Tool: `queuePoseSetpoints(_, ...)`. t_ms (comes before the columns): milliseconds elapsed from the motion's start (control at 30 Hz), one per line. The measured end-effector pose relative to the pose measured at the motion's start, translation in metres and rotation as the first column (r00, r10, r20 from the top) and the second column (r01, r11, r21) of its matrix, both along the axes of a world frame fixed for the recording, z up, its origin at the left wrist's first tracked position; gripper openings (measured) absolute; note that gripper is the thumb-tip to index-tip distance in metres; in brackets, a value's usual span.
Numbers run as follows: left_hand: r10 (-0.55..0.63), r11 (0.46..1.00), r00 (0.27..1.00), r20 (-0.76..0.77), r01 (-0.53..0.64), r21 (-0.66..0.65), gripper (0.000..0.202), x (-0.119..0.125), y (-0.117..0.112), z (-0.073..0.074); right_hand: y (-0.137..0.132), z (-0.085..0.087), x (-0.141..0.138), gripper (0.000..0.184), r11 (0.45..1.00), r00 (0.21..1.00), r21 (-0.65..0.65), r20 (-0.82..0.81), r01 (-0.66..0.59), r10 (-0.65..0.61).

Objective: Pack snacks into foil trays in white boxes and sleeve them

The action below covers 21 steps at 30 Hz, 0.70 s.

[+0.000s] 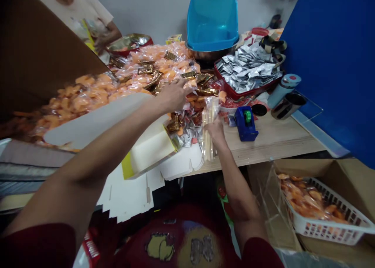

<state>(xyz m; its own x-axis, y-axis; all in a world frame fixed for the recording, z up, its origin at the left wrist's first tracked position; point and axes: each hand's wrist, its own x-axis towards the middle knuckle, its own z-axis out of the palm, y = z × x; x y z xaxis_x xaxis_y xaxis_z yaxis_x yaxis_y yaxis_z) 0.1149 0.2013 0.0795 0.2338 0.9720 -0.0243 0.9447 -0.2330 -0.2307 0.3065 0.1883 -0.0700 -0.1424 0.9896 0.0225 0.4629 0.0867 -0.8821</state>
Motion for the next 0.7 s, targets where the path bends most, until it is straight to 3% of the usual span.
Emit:
queuePoseSetpoints(67,-0.067,0.995,0.997,0.036,0.064,0.079,0.053,0.007,-0.026,0.003,-0.006,0.004,0.019,0.069,0.998,0.993,-0.033,0.108,0.054,-0.051)
queuePoseSetpoints(133,-0.134,0.989,0.990,0.043,0.131,0.075,0.045,0.015,-0.058,-0.005,-0.015,0.004,0.043,0.066,0.989,0.950,-0.092,0.300,0.116,-0.084)
queuePoseSetpoints(267,-0.140,0.976,0.988,0.066,0.149,-0.159,0.034,0.016,-0.120,-0.045,-0.026,-0.002,0.068,0.056,0.983,0.789,-0.109,0.613,0.145,-0.048)
queuePoseSetpoints(367,-0.022,0.980,0.993,0.117,0.045,-0.193,0.032,-0.001,-0.163,-0.076,-0.021,-0.007,0.051,0.059,0.984,0.725,-0.088,0.686,0.152,-0.051)
queuePoseSetpoints(500,0.104,0.976,0.971,0.214,-0.059,-0.208,0.062,-0.037,-0.205,-0.101,-0.010,-0.008,-0.003,0.070,0.989,0.736,-0.044,0.673,0.142,-0.076)
queuePoseSetpoints(600,0.085,0.967,0.934,0.347,0.007,-0.256,0.067,-0.058,-0.212,-0.111,-0.005,-0.011,-0.038,0.070,0.997,0.763,0.018,0.642,0.081,-0.074)
queuePoseSetpoints(700,0.033,0.945,0.889,0.457,0.121,-0.304,0.084,-0.065,-0.203,-0.115,0.000,-0.014,-0.047,0.075,0.997,0.768,0.073,0.637,0.035,-0.074)
